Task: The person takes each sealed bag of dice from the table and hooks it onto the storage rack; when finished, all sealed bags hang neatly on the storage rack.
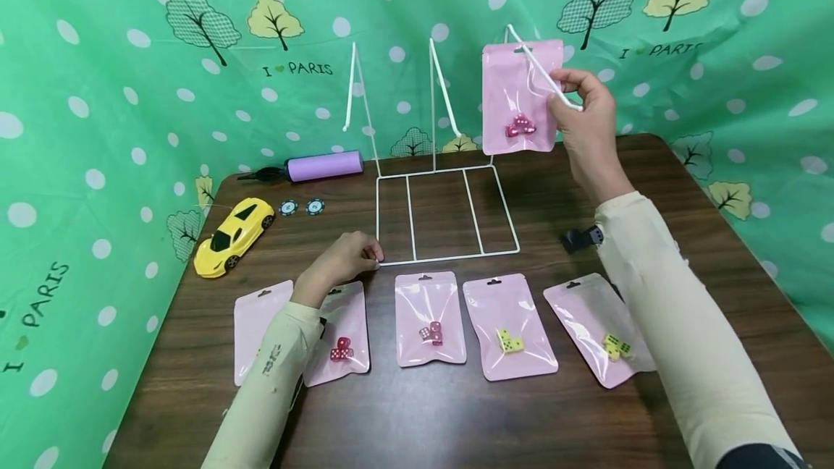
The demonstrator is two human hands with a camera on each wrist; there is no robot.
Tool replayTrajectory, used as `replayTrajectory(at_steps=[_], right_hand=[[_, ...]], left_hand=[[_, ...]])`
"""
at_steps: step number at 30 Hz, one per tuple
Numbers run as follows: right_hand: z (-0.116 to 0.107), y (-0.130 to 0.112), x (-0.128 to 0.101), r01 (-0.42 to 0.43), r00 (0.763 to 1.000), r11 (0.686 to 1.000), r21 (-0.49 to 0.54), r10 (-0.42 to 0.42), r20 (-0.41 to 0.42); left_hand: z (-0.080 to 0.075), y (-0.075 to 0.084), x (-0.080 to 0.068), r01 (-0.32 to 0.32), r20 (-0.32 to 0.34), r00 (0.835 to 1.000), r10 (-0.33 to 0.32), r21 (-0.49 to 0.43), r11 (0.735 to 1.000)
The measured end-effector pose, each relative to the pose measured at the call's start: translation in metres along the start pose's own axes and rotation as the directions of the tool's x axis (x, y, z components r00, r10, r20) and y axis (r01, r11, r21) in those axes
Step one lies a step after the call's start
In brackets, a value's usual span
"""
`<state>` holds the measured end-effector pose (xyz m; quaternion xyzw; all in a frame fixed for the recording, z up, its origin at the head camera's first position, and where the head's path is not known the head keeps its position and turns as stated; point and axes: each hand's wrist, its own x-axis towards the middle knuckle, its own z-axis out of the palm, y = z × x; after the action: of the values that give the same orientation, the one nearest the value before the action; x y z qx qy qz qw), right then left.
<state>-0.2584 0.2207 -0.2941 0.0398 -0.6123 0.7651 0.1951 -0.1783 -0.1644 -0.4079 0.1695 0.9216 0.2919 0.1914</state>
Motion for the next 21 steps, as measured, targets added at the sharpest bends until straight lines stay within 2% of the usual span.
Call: replayTrajectory(at_steps=[11,21], right_hand=[[0.005,0.01,0.015,0.082,0.997,0.992,-0.096,-0.081,0.021],[0.004,0.012,0.015,0.086,0.995,0.995,-0.052,-0.083,0.049]], left_hand=[[0.001,0.0,0.0,0.002,0.006,1.0,-0.002,0.002,1.0],[0.0,-0.001,0.001,-0.01,0.001,1.0,0.01,-0.003,1.0]])
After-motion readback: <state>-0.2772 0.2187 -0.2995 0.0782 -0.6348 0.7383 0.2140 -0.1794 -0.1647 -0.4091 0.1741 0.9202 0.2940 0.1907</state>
